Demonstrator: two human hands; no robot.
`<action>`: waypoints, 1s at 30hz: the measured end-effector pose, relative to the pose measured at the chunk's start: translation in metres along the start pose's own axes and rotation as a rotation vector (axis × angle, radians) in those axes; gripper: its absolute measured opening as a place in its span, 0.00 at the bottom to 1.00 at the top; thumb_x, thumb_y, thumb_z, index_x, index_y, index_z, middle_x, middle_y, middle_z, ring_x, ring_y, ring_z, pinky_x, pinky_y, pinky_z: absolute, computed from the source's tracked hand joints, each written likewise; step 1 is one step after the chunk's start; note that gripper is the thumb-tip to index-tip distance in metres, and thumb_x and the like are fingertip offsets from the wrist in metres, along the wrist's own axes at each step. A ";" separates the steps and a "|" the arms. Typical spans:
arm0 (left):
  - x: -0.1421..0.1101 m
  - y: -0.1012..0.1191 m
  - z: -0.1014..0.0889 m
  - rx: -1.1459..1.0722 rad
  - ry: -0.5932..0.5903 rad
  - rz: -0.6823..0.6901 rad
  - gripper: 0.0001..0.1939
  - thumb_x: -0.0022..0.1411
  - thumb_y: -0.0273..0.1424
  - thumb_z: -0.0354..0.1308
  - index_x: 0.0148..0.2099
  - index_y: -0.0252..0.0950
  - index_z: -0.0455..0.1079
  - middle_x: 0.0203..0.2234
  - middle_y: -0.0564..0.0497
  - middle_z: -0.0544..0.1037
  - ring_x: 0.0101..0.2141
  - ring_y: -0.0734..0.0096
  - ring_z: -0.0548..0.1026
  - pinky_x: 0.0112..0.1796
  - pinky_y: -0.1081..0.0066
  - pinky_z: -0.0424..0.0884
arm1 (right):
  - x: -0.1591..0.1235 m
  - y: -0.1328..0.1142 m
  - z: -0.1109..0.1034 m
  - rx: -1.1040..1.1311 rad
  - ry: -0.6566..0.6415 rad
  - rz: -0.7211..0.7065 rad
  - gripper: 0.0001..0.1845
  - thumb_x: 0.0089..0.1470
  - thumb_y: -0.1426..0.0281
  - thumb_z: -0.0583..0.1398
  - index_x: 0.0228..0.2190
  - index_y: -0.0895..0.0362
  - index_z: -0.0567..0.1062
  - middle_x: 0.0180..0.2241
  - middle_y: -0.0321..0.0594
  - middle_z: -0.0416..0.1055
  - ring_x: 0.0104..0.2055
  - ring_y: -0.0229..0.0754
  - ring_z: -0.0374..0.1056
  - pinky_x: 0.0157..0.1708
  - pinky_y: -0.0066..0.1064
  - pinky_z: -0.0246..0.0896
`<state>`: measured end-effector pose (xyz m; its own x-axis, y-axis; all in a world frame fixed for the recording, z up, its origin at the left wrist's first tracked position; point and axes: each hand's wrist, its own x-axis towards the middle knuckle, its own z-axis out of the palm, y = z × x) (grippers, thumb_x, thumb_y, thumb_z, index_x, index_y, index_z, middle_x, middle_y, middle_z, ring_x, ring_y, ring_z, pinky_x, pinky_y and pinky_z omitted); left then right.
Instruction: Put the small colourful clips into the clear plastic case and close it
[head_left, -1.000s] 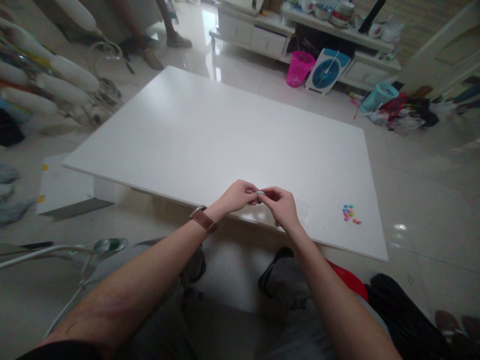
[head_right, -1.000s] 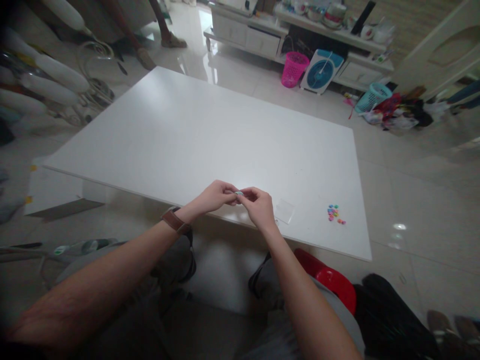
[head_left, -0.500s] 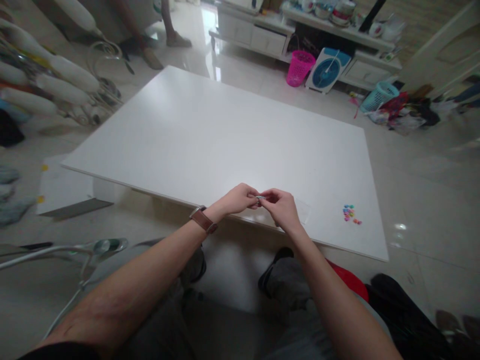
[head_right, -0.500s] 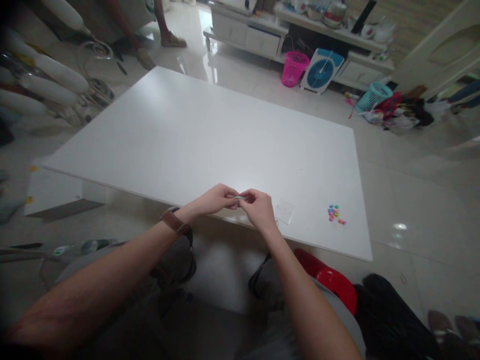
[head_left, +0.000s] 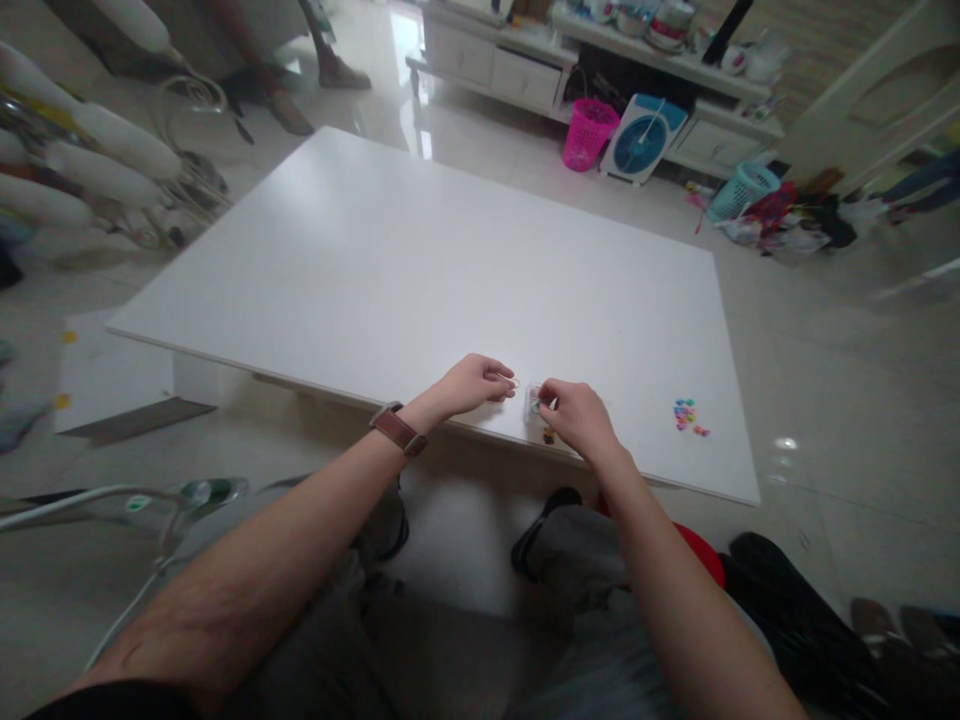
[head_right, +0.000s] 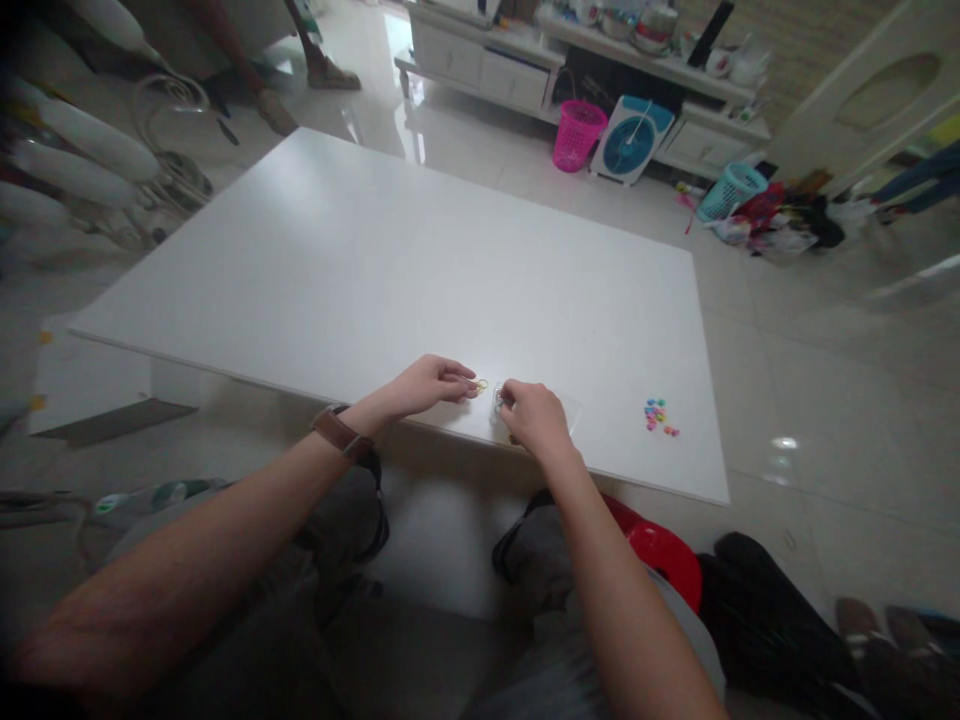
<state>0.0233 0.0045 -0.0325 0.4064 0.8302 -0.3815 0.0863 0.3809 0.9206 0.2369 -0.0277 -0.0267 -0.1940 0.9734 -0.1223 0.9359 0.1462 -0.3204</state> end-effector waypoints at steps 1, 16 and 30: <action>0.000 0.000 0.000 -0.004 -0.001 -0.001 0.16 0.52 0.25 0.70 0.44 0.27 0.77 0.32 0.41 0.84 0.32 0.68 0.81 0.39 0.67 0.76 | -0.002 0.000 0.001 -0.053 -0.021 -0.002 0.08 0.53 0.72 0.60 0.34 0.52 0.79 0.32 0.40 0.79 0.32 0.44 0.71 0.31 0.32 0.53; 0.009 0.001 -0.008 -0.064 0.050 -0.045 0.09 0.56 0.24 0.66 0.41 0.28 0.76 0.32 0.41 0.83 0.33 0.66 0.82 0.41 0.65 0.78 | -0.002 0.001 0.014 -0.132 -0.150 -0.143 0.09 0.61 0.74 0.57 0.34 0.55 0.78 0.39 0.45 0.76 0.42 0.46 0.70 0.39 0.32 0.57; 0.003 0.011 -0.017 0.000 0.120 -0.010 0.08 0.60 0.24 0.60 0.42 0.27 0.74 0.40 0.37 0.82 0.36 0.64 0.83 0.40 0.68 0.77 | -0.008 -0.003 0.006 -0.143 -0.055 -0.089 0.12 0.61 0.76 0.55 0.39 0.56 0.78 0.39 0.43 0.72 0.37 0.43 0.69 0.34 0.32 0.55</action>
<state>0.0100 0.0182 -0.0254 0.2933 0.8690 -0.3984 0.0896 0.3899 0.9165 0.2335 -0.0369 -0.0304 -0.2901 0.9449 -0.1515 0.9458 0.2589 -0.1959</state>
